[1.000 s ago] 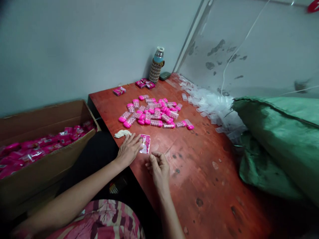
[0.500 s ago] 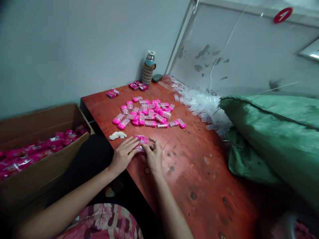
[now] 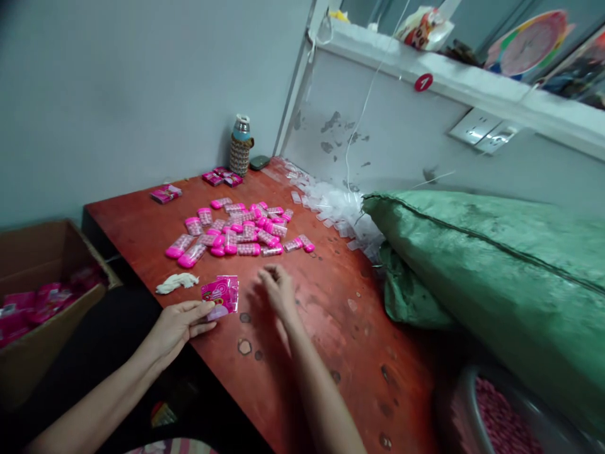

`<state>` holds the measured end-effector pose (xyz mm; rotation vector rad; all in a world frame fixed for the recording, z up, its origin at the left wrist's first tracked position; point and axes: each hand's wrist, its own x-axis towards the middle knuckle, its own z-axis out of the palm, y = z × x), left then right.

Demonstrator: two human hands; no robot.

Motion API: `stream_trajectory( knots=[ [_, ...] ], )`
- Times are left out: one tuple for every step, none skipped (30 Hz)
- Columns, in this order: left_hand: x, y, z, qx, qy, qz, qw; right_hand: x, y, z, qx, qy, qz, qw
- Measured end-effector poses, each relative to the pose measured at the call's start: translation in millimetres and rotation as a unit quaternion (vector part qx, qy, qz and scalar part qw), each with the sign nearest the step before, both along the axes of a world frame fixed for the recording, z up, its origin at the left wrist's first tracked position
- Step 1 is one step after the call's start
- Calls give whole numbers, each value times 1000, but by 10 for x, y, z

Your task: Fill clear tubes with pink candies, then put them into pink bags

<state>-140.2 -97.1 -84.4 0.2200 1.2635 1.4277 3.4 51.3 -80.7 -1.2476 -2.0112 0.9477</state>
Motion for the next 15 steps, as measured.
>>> stream_trajectory(
  knots=[
    [-1, -5, 13, -3, -4, 7, 1000, 58, 194, 21, 22, -19, -22, 999],
    [-1, -10, 29, -5, -8, 12, 1000, 113, 398, 44, 43, -42, -46, 997],
    [0, -13, 47, -6, -12, 16, 1000, 163, 605, 67, 62, -68, -67, 994],
    [2, -14, 65, -8, -16, 18, 1000, 207, 806, 89, 76, -94, -81, 989],
    [4, -14, 82, -11, -19, 20, 1000, 243, 994, 108, 88, -119, -90, 985],
    [6, -13, 96, -13, -22, 21, 999, 272, 1163, 124, 98, -146, -93, 980],
    [6, -12, 107, -16, -26, 23, 999, 294, 1311, 137, 108, -172, -89, 975],
    [5, -11, 114, -17, -28, 28, 999, 311, 1435, 146, 116, -197, -73, 971],
    [1, -13, 115, -18, -31, 35, 999, 324, 1535, 154, 122, -223, -49, 966],
    [-5, -17, 112, -18, -34, 42, 998, 337, 1612, 160, 125, -248, -20, 960],
    [-14, -25, 104, -19, -38, 50, 998, 352, 1665, 165, 125, -273, 12, 954],
    [-25, -35, 94, -20, -43, 57, 997, 370, 1697, 168, 124, -296, 42, 946],
    [-37, -48, 82, -21, -48, 63, 997, 393, 1709, 169, 123, -319, 65, 937],
    [-50, -61, 71, -20, -54, 69, 996, 424, 1700, 169, 122, -341, 81, 928],
    [-61, -74, 61, -19, -61, 74, 995, 462, 1673, 167, 121, -363, 90, 919]
  ],
)
